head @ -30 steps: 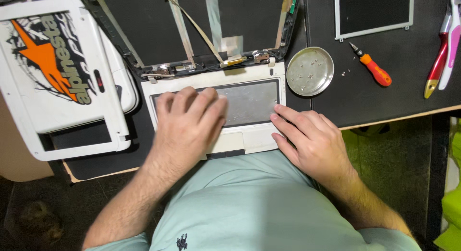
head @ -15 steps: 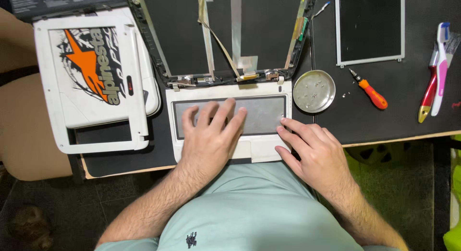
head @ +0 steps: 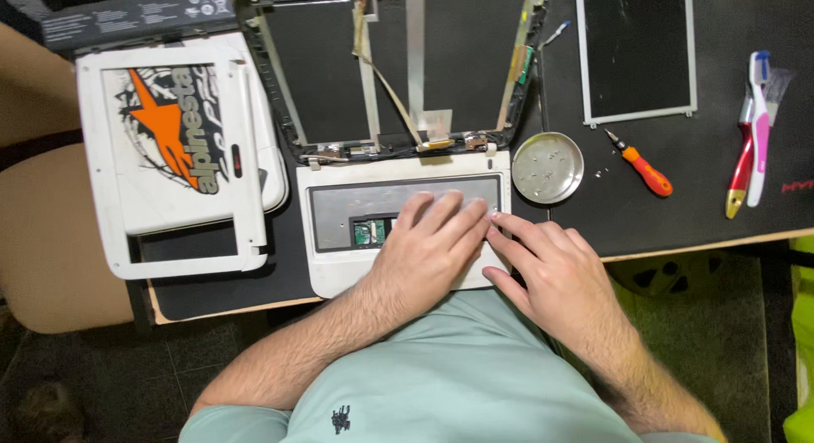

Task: The person removes the bezel from a disassembled laptop and places it aside. They then pick up a new screen, connect the ribbon cable to the back, and position the screen into the laptop frame. Finally, they use a screwdriver to secure the screen with screws.

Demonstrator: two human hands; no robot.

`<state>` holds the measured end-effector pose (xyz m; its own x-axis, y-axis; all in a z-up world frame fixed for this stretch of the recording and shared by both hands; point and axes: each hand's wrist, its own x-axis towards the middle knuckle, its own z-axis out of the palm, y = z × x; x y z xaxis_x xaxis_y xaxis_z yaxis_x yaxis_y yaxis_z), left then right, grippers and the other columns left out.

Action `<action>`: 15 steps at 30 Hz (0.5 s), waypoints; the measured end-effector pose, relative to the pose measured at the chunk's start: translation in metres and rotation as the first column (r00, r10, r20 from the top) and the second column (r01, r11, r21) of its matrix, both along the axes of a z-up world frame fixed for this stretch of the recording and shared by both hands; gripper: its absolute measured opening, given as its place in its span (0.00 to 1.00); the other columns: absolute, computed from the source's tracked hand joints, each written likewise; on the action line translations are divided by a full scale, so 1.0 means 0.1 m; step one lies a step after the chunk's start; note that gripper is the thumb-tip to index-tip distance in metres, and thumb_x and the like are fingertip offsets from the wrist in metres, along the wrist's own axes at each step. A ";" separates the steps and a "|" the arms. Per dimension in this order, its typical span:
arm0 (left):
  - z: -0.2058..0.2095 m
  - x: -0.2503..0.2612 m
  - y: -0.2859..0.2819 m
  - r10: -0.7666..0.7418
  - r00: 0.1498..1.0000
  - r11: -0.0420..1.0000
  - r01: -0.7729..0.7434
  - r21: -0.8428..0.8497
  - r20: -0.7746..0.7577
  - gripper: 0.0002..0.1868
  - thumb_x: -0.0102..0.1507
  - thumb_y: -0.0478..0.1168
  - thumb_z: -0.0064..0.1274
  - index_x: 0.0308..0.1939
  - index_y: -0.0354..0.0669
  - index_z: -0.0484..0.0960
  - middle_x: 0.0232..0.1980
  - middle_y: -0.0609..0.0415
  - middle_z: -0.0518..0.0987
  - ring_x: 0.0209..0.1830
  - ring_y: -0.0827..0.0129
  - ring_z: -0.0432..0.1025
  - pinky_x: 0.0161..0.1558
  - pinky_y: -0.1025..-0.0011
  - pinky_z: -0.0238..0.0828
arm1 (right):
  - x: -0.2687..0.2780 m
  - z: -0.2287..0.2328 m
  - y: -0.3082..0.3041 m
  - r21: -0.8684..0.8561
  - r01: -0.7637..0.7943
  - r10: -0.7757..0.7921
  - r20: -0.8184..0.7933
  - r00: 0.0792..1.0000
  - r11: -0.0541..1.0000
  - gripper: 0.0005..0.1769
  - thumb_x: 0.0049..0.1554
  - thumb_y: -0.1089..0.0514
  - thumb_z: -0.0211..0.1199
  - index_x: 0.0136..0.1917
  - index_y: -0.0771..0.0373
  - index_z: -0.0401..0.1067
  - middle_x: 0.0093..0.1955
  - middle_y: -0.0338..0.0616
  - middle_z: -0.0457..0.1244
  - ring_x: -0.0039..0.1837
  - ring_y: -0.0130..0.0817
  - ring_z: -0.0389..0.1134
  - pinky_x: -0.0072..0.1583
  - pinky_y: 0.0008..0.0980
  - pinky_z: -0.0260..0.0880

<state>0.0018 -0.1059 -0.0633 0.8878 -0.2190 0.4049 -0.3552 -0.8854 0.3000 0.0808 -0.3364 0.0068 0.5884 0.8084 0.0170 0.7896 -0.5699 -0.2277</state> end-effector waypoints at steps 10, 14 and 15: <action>0.23 0.04 0.10 -0.034 0.999 0.998 0.036 0.045 -0.029 0.19 0.78 0.48 0.72 0.71 0.49 0.90 0.79 0.56 0.87 0.78 0.52 0.78 0.78 0.47 0.69 | 0.70 -0.29 -0.67 0.428 0.227 -0.266 0.034 0.963 0.875 0.08 0.74 0.78 0.76 0.64 0.74 0.89 0.63 0.59 0.79 0.66 0.55 0.80 0.75 0.54 0.79; 0.23 0.03 0.11 -0.029 0.999 0.999 0.031 0.033 -0.044 0.21 0.76 0.48 0.74 0.71 0.48 0.90 0.80 0.57 0.85 0.79 0.54 0.77 0.79 0.46 0.69 | 1.01 -0.60 -1.09 0.268 0.391 -0.454 0.238 0.859 0.880 0.19 0.76 0.66 0.86 0.77 0.73 0.87 0.74 0.62 0.73 0.74 0.63 0.71 0.75 0.58 0.70; 0.22 0.02 0.11 -0.032 0.998 0.999 0.034 0.035 -0.052 0.22 0.76 0.48 0.74 0.72 0.48 0.90 0.81 0.57 0.84 0.80 0.54 0.77 0.80 0.46 0.68 | 1.04 -0.68 -1.16 0.242 0.429 -0.481 0.234 0.845 0.870 0.18 0.76 0.63 0.87 0.75 0.71 0.90 0.73 0.59 0.74 0.72 0.61 0.71 0.74 0.57 0.73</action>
